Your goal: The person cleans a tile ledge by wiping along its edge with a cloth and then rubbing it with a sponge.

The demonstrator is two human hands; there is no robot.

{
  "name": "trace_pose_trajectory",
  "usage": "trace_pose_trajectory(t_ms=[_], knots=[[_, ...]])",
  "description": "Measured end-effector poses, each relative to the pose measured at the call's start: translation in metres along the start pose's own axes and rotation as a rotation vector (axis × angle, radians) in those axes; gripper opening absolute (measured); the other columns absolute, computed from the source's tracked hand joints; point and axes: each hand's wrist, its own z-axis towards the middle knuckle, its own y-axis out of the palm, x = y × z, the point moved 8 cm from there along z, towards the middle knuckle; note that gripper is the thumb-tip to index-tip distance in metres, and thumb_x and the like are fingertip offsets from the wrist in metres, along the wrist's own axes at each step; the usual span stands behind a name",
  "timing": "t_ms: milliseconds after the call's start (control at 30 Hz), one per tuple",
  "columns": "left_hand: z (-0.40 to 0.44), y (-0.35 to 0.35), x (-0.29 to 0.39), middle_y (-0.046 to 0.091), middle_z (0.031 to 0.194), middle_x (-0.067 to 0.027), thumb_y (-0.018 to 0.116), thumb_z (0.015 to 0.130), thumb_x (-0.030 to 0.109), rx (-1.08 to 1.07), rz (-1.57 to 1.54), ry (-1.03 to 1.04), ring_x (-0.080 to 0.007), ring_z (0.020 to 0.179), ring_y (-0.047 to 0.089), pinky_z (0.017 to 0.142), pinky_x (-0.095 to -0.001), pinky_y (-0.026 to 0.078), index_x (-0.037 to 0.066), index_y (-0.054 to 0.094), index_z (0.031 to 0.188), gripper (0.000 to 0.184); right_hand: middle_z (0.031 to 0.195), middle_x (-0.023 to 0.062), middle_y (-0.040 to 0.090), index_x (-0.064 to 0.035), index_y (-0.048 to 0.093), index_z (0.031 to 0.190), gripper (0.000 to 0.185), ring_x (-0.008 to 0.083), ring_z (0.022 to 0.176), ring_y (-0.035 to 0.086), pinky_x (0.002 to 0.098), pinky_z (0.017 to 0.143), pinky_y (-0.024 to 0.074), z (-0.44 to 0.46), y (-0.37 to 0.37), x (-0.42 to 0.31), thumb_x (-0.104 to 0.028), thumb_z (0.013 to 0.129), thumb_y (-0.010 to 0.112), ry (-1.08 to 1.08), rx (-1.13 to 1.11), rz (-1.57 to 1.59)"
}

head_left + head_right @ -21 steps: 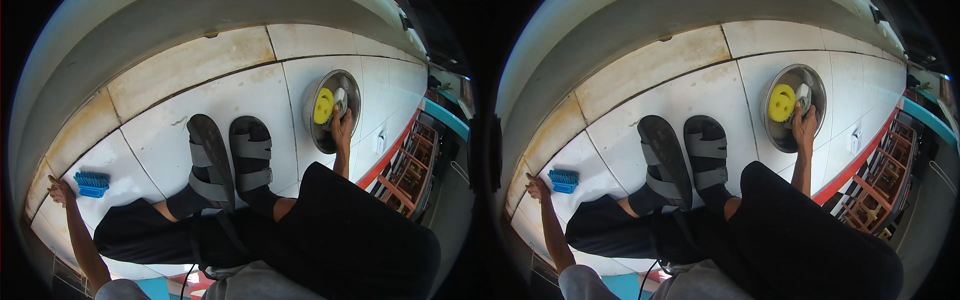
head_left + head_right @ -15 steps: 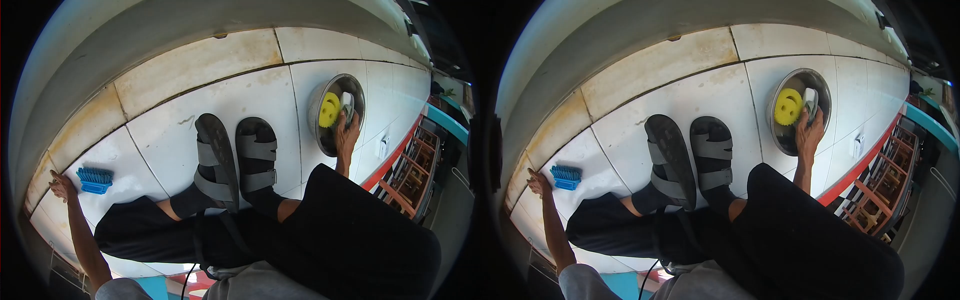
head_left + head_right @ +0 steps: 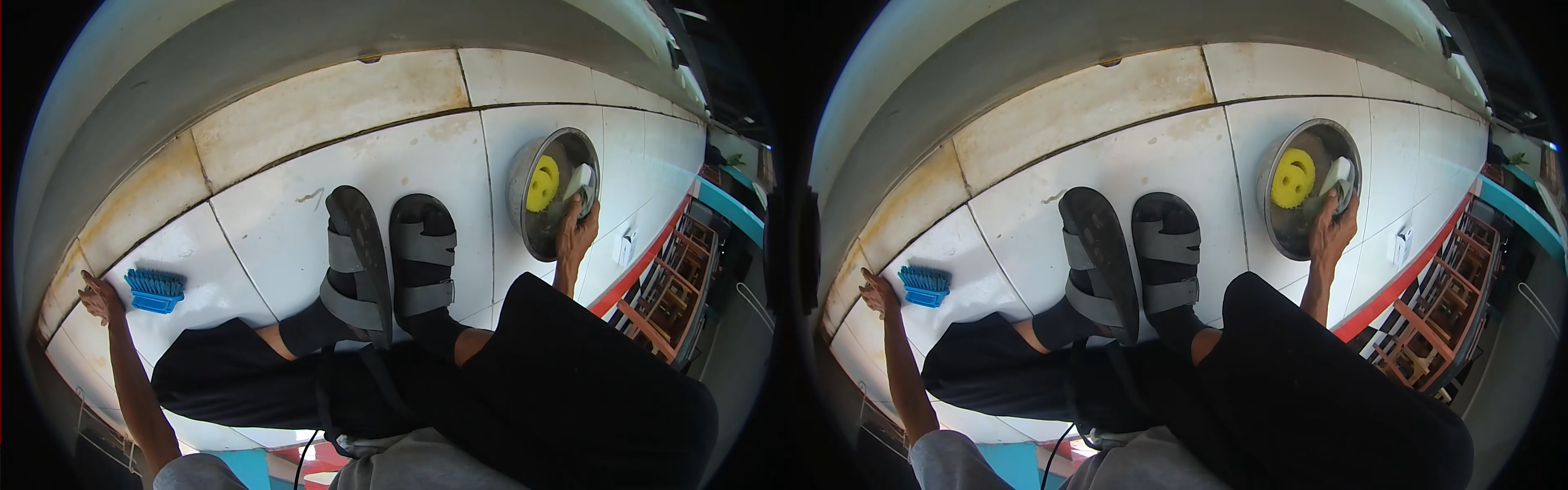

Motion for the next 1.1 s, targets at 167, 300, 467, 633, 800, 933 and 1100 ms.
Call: trace_pose_trajectory(t_ms=[167, 300, 467, 633, 800, 933, 1100], knots=[[0.004, 0.005, -0.004, 0.032, 0.159, -0.0186, 0.034, 0.083, 0.088, -0.001, -0.007, -0.008, -0.0424, 0.147, 0.026, 0.110, -0.0758, 0.014, 0.004, 0.031, 0.154, 0.110, 0.102, 0.0186, 0.068, 0.0032, 0.059, 0.123, 0.049, 0.0251, 0.091, 0.063, 0.0371, 0.082, 0.0512, 0.003, -0.010, 0.022, -0.041, 0.101, 0.057, 0.087, -0.031, 0.098], [0.009, 0.003, -0.007, 0.033, 0.159, -0.0174, 0.035, 0.084, 0.087, -0.011, 0.019, -0.017, -0.0412, 0.147, 0.028, 0.110, -0.0757, 0.015, 0.006, 0.032, 0.154, 0.107, 0.105, 0.0144, 0.066, 0.0021, 0.057, 0.121, 0.047, 0.0204, 0.091, 0.061, 0.0340, 0.084, 0.0499, -0.002, -0.004, 0.018, -0.040, 0.101, 0.059, 0.054, -0.083, 0.208], [0.003, 0.001, -0.001, 0.034, 0.158, -0.0183, 0.035, 0.085, 0.086, 0.030, 0.022, -0.026, -0.0409, 0.146, 0.029, 0.110, -0.0750, 0.017, 0.005, 0.036, 0.153, 0.105, 0.108, 0.0133, 0.066, 0.0008, 0.059, 0.122, 0.042, 0.0199, 0.099, 0.058, 0.0314, 0.090, 0.0455, 0.003, -0.007, 0.014, -0.036, 0.103, 0.057, 0.084, -0.124, 0.215], [0.009, 0.006, -0.006, 0.033, 0.159, -0.0185, 0.035, 0.084, 0.087, 0.006, 0.038, -0.008, -0.0413, 0.146, 0.028, 0.109, -0.0754, 0.017, 0.005, 0.034, 0.153, 0.107, 0.114, 0.0144, 0.068, -0.0012, 0.055, 0.134, 0.046, 0.0210, 0.101, 0.066, 0.0335, 0.088, 0.0568, 0.020, -0.062, -0.070, -0.031, 0.100, 0.063, -0.256, -0.036, 0.369], [0.011, 0.005, -0.005, 0.034, 0.158, -0.0181, 0.036, 0.083, 0.087, 0.000, 0.061, -0.011, -0.0402, 0.146, 0.029, 0.110, -0.0759, 0.016, 0.005, 0.036, 0.152, 0.107, 0.128, 0.0116, 0.065, -0.0142, 0.056, 0.140, 0.065, 0.0300, 0.111, 0.066, 0.0433, 0.098, 0.0549, 0.047, 0.003, -0.193, 0.005, 0.079, 0.067, -0.817, -0.561, 0.039], [0.011, 0.005, -0.008, 0.033, 0.159, -0.0183, 0.038, 0.083, 0.086, 0.018, 0.047, -0.024, -0.0391, 0.147, 0.029, 0.110, -0.0758, 0.015, 0.005, 0.036, 0.152, 0.107, 0.128, 0.0068, 0.064, -0.0203, 0.059, 0.138, 0.063, 0.0304, 0.114, 0.061, 0.0451, 0.103, 0.0497, 0.072, 0.083, -0.234, 0.001, 0.079, 0.071, -1.000, -0.713, -0.141], [0.011, 0.003, -0.004, 0.032, 0.160, -0.0179, 0.039, 0.082, 0.087, 0.011, 0.030, -0.023, -0.0398, 0.148, 0.026, 0.110, -0.0756, 0.013, 0.006, 0.034, 0.154, 0.109, 0.125, 0.0066, 0.064, -0.0210, 0.063, 0.134, 0.055, 0.0261, 0.116, 0.059, 0.0416, 0.102, 0.0463, 0.085, 0.126, -0.238, -0.007, 0.082, 0.074, -1.227, -0.584, -0.422]])
